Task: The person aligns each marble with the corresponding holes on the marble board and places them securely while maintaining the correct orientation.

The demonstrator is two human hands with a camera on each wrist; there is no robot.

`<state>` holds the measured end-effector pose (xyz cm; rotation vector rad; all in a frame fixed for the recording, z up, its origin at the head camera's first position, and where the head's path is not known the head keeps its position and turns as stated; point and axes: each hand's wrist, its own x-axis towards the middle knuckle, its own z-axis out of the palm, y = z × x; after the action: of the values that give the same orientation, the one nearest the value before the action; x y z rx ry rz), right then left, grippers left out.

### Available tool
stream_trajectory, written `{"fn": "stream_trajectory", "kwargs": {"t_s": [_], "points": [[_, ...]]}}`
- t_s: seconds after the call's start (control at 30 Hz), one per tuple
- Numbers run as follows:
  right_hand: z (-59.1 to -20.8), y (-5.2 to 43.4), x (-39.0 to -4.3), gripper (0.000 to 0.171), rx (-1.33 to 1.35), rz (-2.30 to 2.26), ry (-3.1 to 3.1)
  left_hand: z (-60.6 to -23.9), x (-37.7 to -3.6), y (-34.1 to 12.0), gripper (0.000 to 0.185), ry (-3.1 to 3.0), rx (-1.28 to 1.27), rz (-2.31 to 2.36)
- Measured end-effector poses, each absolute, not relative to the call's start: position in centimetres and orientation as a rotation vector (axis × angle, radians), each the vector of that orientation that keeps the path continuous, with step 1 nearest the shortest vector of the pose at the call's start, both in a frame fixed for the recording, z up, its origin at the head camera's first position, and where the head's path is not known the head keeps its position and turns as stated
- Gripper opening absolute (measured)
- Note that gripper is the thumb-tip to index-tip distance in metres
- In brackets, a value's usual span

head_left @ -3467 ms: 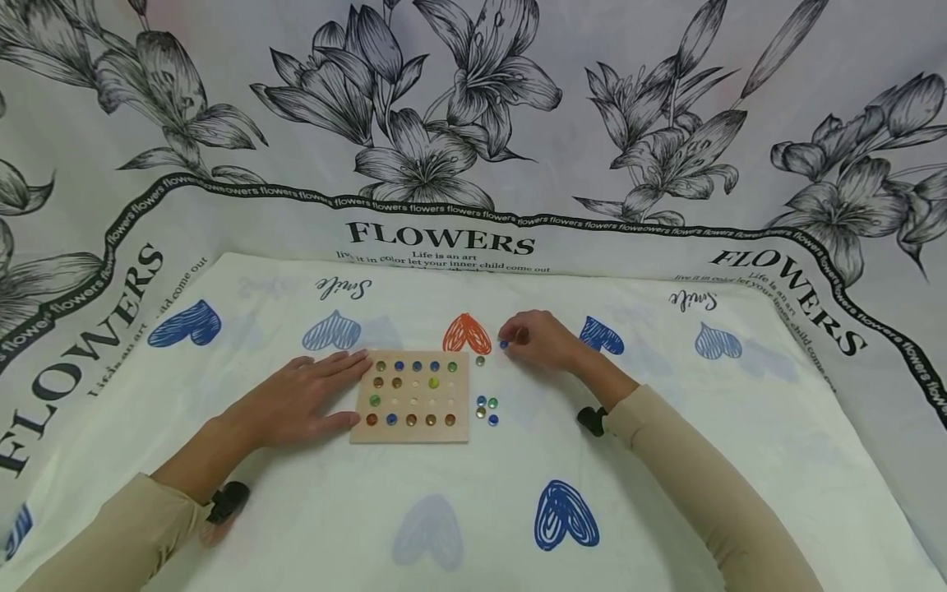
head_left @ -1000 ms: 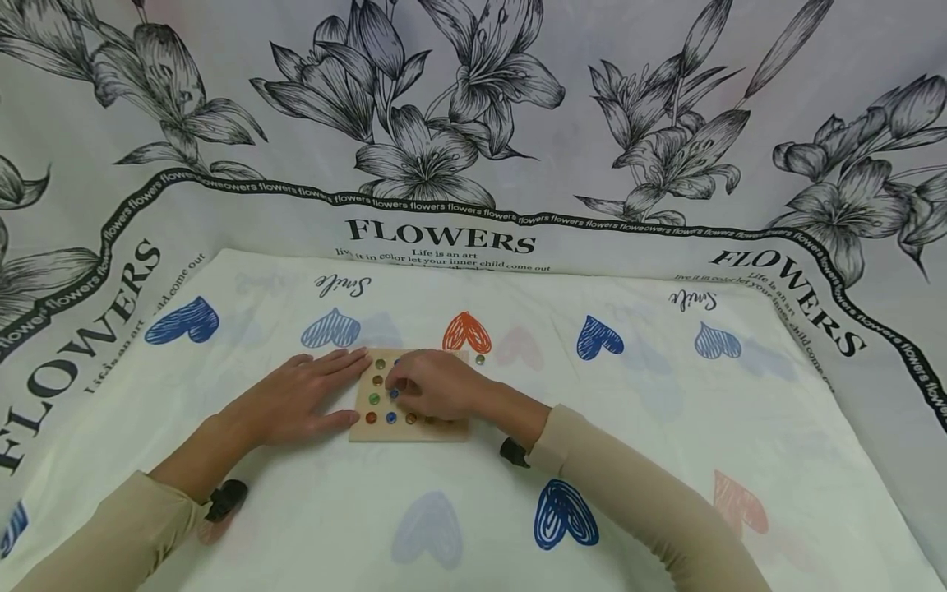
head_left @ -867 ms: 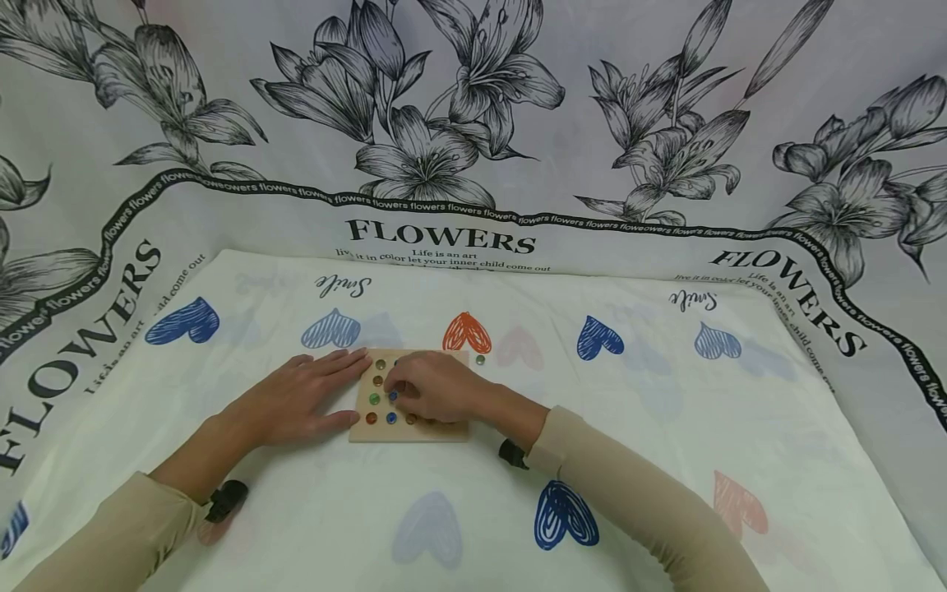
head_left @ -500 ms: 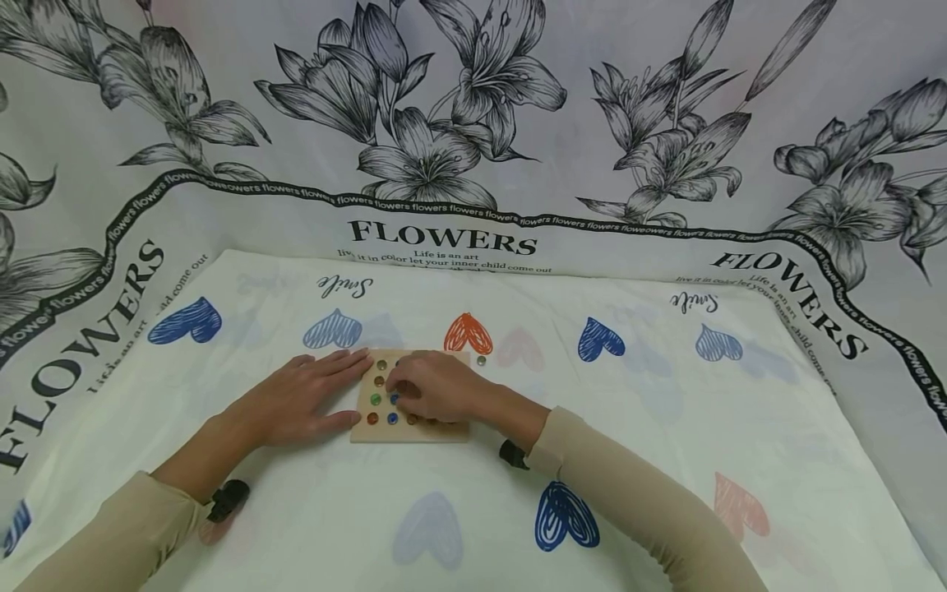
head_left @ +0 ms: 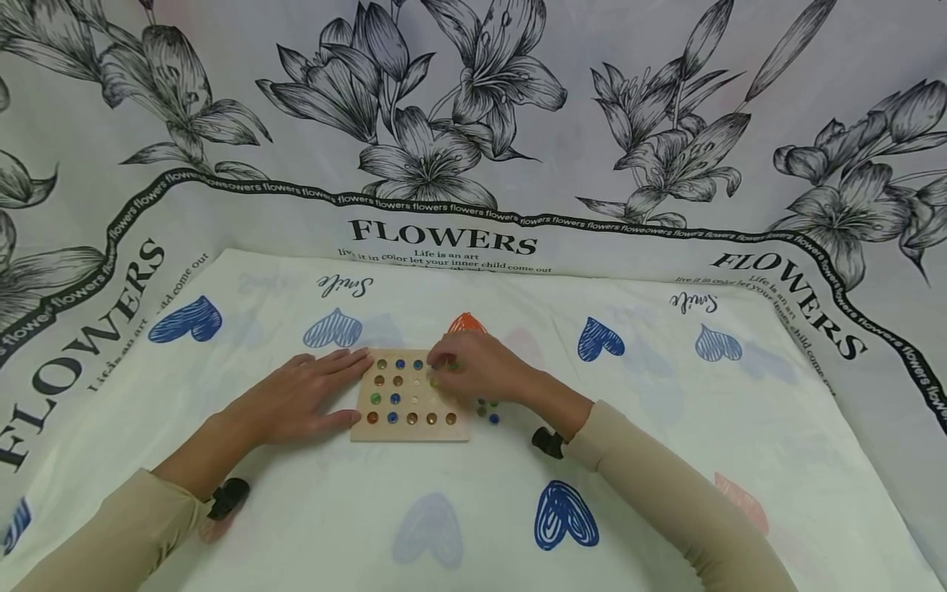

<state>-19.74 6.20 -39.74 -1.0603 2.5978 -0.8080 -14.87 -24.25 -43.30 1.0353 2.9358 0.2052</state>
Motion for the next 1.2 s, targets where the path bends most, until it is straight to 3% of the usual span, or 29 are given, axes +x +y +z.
{"fn": "stream_trajectory", "kwargs": {"t_s": [0.5, 1.2], "points": [[-41.0, 12.0, -21.6, 0.018, -0.936, -0.877, 2.688, -43.1, -14.8, -24.4, 0.077, 2.944, 1.043, 0.211], [-42.5, 11.7, -22.7, 0.020, -0.836, -0.819, 2.627, -43.1, -14.7, -24.2, 0.077, 2.928, 1.015, 0.238]]}}
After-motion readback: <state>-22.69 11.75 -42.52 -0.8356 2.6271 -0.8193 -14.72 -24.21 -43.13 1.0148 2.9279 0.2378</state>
